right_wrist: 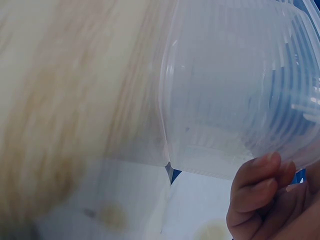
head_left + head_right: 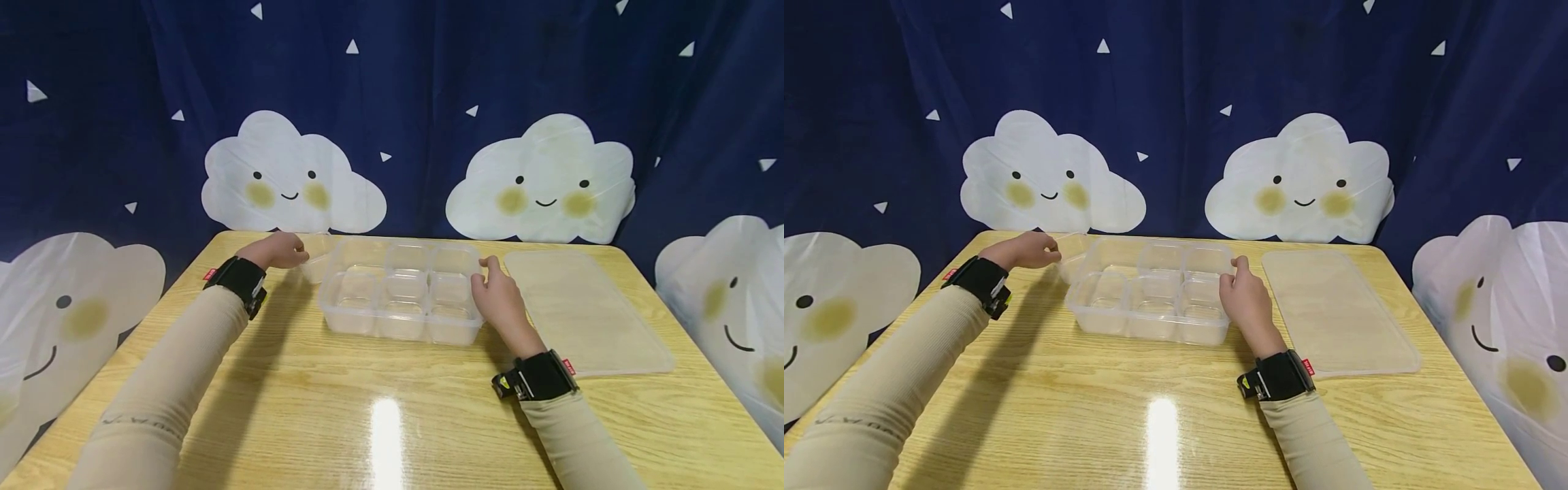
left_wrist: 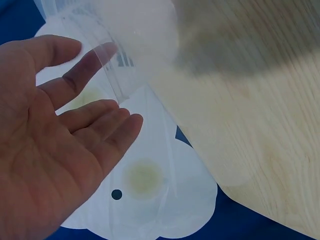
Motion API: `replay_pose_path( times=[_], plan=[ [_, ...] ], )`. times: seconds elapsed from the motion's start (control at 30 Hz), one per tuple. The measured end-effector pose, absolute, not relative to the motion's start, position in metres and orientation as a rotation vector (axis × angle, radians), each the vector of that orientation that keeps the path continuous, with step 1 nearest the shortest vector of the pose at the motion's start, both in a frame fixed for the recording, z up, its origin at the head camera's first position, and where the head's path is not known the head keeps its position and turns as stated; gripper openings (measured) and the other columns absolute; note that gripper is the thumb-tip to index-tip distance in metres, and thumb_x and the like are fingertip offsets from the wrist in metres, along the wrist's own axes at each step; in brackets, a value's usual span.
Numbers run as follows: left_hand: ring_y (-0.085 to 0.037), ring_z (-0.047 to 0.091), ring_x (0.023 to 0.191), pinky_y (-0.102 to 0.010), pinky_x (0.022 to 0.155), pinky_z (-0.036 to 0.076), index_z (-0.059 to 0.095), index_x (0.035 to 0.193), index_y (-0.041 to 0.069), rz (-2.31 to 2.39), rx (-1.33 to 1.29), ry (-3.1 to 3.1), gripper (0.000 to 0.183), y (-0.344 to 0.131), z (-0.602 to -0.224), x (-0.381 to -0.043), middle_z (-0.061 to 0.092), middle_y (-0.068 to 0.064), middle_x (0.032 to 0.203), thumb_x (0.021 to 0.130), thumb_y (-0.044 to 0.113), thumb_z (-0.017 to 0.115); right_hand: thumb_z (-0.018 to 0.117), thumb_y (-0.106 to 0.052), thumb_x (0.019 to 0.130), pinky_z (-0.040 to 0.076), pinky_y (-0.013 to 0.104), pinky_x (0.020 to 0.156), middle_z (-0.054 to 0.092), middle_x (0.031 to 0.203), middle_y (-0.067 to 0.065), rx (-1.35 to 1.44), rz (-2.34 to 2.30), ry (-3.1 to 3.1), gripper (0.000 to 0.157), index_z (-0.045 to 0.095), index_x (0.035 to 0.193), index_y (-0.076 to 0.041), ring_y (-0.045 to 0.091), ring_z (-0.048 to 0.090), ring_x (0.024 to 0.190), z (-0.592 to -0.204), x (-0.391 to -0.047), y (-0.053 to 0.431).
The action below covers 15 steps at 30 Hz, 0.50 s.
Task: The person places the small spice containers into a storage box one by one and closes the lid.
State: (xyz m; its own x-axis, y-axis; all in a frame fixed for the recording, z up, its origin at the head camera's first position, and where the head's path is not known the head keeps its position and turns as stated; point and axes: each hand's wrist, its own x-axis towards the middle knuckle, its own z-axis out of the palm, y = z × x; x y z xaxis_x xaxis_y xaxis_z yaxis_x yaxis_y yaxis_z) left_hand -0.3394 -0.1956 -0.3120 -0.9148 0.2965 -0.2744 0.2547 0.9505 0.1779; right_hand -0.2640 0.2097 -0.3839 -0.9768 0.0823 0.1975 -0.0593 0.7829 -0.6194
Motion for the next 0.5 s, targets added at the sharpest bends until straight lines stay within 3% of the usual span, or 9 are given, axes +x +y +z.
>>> replay_pose_path(
  times=[0.07,0.17,0.33,0.5],
  plan=[
    [-0.021,0.054,0.073,-0.036,0.071,0.045,0.062,0.082,0.001,0.237,0.362,2.819,0.037,-0.198,-0.314,-0.341,0.056,-0.007,0.078,0.103,0.028,0.050,0.040,-0.020,0.101,0.035,0.036,0.057,0.049,0.074,0.010,-0.016,0.971,-2.760,0.045,0.046,0.141,-0.001,0.027,0.046,0.063,-0.384,-0.264,0.210],
    [-0.014,0.035,0.061,-0.031,0.061,0.032,0.049,0.067,0.009,0.243,0.322,2.834,0.047,-0.201,-0.316,-0.342,0.033,0.002,0.065,0.102,0.041,0.055,0.039,-0.021,0.101,0.036,0.036,0.058,0.051,0.075,0.011,-0.014,0.970,-2.756,0.046,0.047,0.141,-0.001,0.027,0.047,0.064,-0.384,-0.264,0.210],
    [-0.014,0.035,0.059,-0.031,0.059,0.033,0.052,0.064,0.009,0.233,0.288,2.861,0.060,-0.204,-0.320,-0.342,0.031,0.003,0.063,0.095,0.059,0.061,0.037,-0.022,0.101,0.035,0.036,0.057,0.050,0.075,0.010,-0.008,0.972,-2.755,0.047,0.046,0.141,0.000,0.027,0.046,0.063,-0.383,-0.264,0.209],
    [-0.014,0.033,0.057,-0.031,0.058,0.031,0.038,0.058,0.013,0.238,0.218,2.904,0.068,-0.204,-0.323,-0.340,0.027,0.003,0.062,0.086,0.068,0.068,0.037,-0.023,0.101,0.035,0.035,0.057,0.049,0.075,0.010,-0.013,0.972,-2.757,0.048,0.046,0.141,0.000,0.026,0.046,0.064,-0.383,-0.263,0.208]
  ],
)
